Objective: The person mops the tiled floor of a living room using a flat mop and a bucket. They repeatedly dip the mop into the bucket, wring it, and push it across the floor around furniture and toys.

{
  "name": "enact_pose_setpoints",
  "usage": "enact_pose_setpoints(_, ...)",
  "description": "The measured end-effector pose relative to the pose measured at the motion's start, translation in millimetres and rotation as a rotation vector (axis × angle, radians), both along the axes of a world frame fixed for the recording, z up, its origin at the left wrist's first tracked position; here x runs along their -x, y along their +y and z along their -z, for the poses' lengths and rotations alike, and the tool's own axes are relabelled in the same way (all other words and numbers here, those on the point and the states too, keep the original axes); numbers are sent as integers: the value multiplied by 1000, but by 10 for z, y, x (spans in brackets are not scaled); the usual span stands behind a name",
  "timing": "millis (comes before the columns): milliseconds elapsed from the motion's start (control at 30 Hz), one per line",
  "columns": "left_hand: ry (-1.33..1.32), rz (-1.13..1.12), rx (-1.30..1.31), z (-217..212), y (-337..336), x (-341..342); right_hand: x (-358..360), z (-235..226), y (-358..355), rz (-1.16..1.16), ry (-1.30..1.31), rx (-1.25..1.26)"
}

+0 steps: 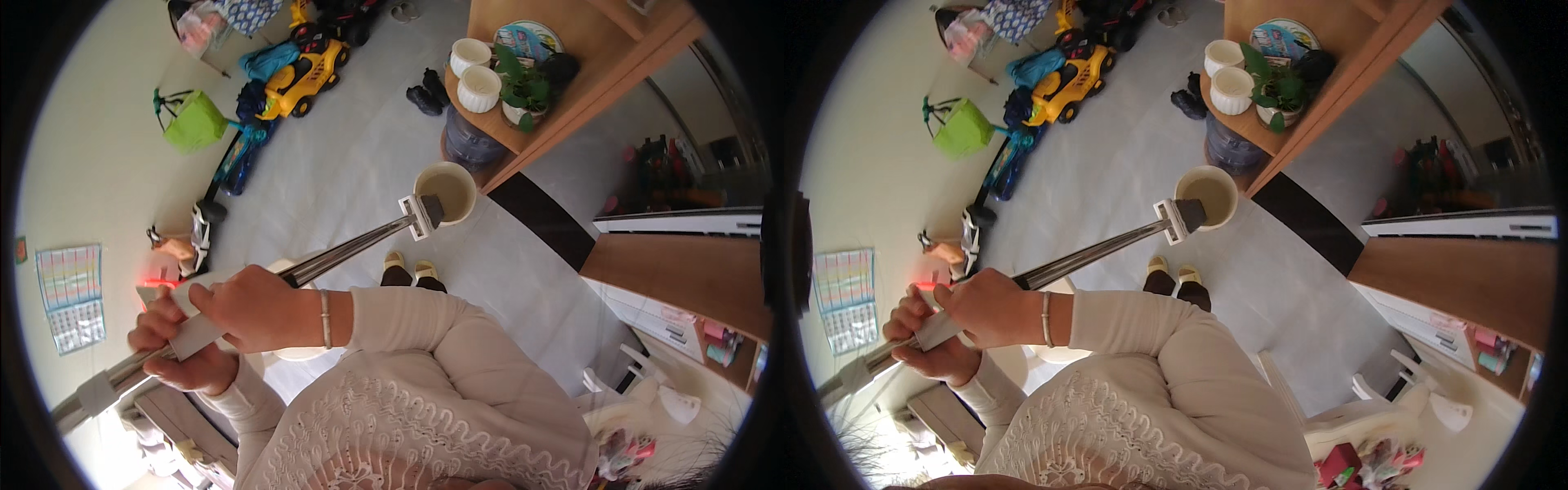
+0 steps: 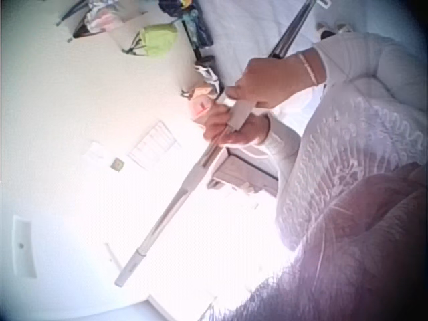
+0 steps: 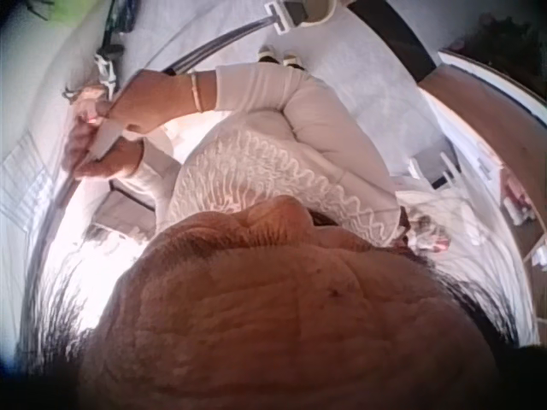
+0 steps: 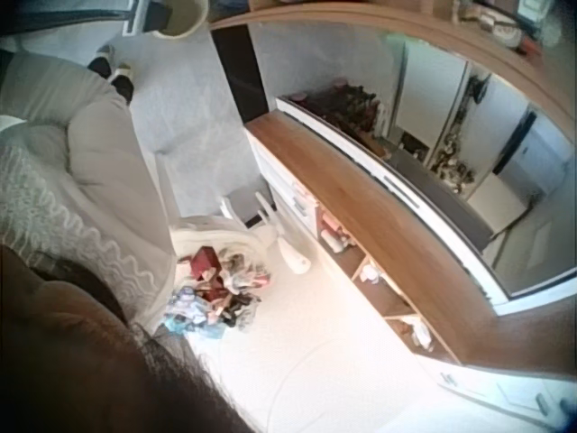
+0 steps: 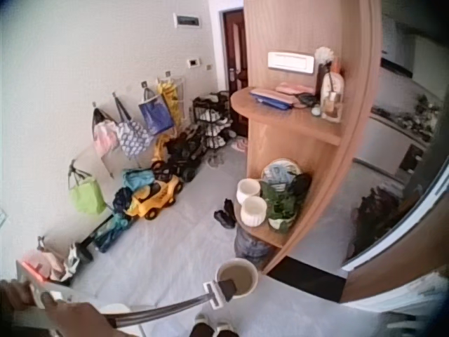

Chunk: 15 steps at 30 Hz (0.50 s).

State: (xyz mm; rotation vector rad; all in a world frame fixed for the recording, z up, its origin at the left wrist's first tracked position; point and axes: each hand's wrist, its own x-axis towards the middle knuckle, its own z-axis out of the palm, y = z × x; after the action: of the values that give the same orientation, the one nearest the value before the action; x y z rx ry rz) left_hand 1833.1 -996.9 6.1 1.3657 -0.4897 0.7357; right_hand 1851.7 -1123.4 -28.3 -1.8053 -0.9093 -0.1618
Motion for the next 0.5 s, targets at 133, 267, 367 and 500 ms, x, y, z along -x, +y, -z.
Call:
enact_pose_setpoints(133, 20, 395, 61, -8, -231, -404, -238, -154, -251, 37, 165, 73)
enact_pose_setpoints(267, 83, 517, 12, 26, -416, -699, -439, -121, -420, 189, 192, 77)
enact_pose_setpoints(367, -10, 476, 91, 100, -705, -866, -524, -196, -577, 198, 254, 28)
enact_pose_setpoints(500, -71, 436, 179, 160, -1045, -960, -554, -118, -795, 307, 206, 2)
